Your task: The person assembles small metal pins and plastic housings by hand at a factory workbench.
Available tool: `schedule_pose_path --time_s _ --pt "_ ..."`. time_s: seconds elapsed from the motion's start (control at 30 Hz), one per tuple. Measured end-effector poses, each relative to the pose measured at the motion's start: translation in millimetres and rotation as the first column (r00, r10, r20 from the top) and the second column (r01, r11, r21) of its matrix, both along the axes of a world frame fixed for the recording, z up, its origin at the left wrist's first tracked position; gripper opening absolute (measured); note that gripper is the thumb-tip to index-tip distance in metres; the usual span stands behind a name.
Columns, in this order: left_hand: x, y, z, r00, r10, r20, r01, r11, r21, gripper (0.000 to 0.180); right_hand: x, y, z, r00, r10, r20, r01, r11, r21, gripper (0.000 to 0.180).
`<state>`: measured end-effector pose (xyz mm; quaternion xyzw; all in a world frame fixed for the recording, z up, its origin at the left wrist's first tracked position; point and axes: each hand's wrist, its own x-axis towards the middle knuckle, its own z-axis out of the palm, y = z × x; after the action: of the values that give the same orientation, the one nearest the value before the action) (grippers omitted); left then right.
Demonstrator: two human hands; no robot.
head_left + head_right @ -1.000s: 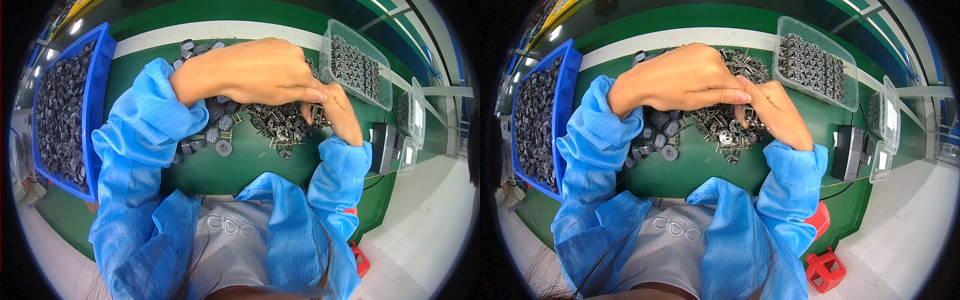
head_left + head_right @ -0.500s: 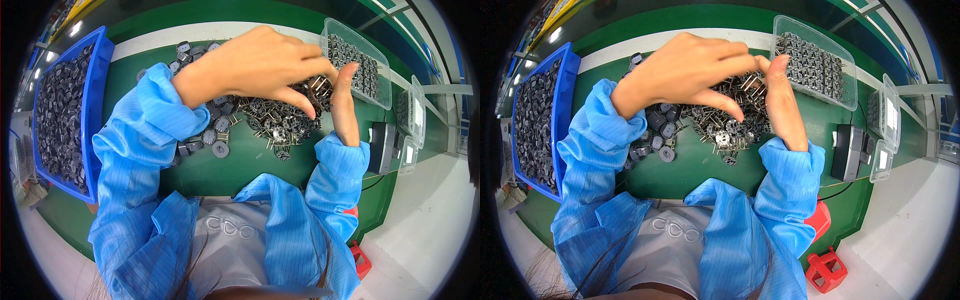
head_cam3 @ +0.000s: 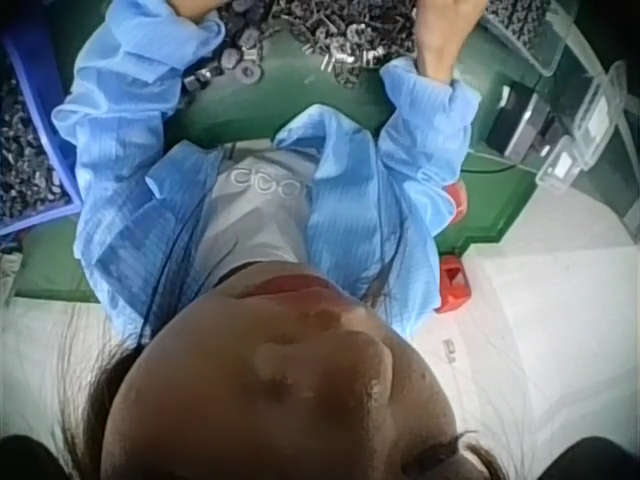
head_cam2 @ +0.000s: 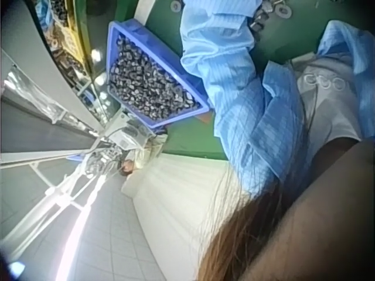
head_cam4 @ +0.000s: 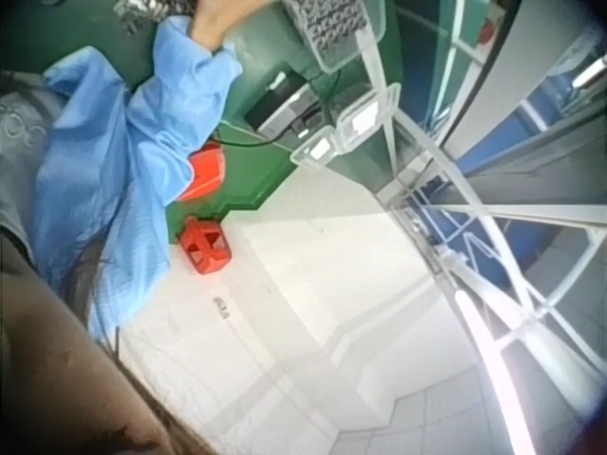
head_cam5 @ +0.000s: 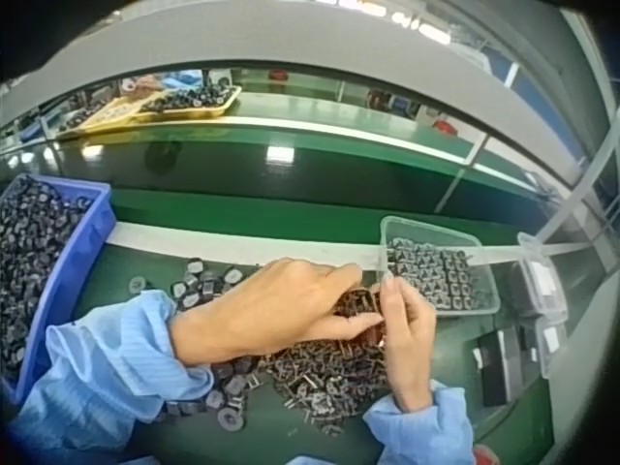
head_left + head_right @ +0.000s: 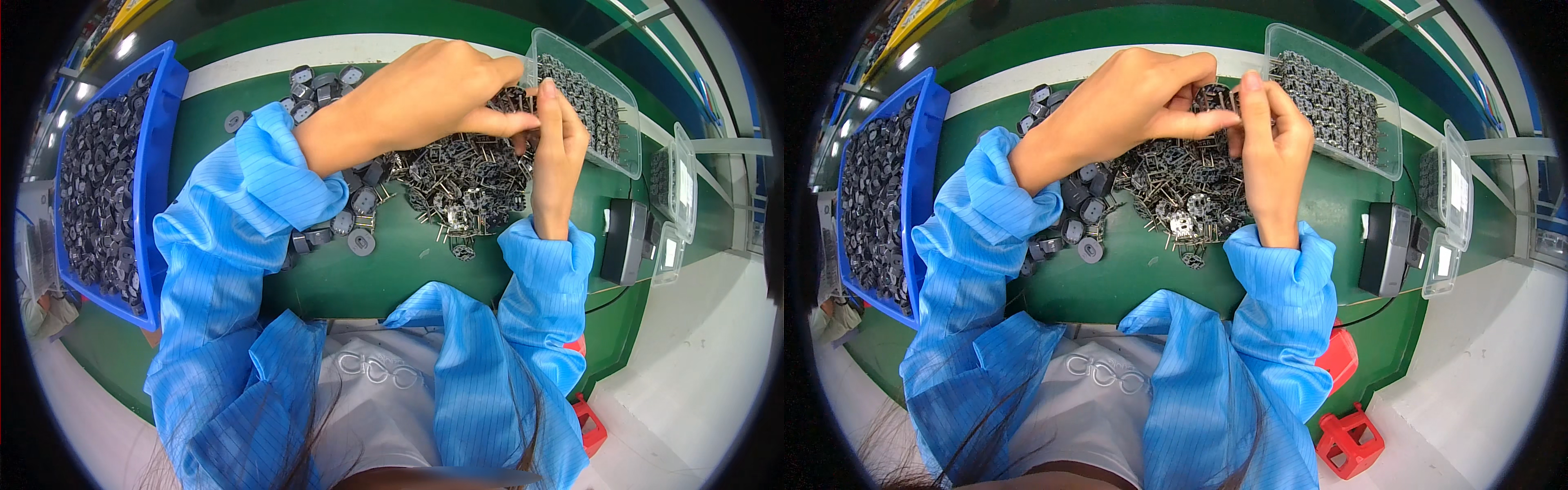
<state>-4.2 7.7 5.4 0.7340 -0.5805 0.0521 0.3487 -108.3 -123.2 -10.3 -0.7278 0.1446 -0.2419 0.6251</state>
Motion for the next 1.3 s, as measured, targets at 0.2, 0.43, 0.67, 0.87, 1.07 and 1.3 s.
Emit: schedule_pose_path --time_s 0.2,0.43,0.67,0.87,1.07,1.3 --pt "-7.5 -7.8 -14.3 0.945 -0.161 -0.286 0.139 0.986 -0.096 0.028 -0.2 3.8 -9.6 0.97 -0.219 0.108 0.237 0.949 -0.207 0.046" --pt "-11.3 -5.6 -10.2 0.843 -0.215 -0.493 0.196 0.977 -0.09 0.029 4.3 6.4 -10.4 0.992 -0.11 0.055 0.099 0.978 0.181 0.054" --pt "-0.9 -7.5 -13.8 0.874 -0.131 -0.468 0.12 0.991 -0.053 0.029 2.2 -8.2 -6.3 0.991 -0.006 0.131 -0.017 0.984 0.179 0.054" --pt "3.5 -3.9 -6.4 0.973 -0.086 -0.213 0.089 0.996 0.005 0.035 3.6 -9.5 -10.4 0.974 -0.224 0.026 0.225 0.959 -0.174 0.048" --pt "1.1 -3.1 -4.7 0.977 -0.094 -0.191 0.107 0.992 0.06 0.034 -1.2 -14.2 -5.3 0.997 -0.08 0.021 0.081 0.884 -0.46 0.042" --pt "11.0 2.9 0.7 0.983 -0.076 -0.167 0.081 0.997 0.021 0.031 -4.6 -32.9 9.9 0.937 0.249 0.245 -0.242 0.968 -0.058 0.028"
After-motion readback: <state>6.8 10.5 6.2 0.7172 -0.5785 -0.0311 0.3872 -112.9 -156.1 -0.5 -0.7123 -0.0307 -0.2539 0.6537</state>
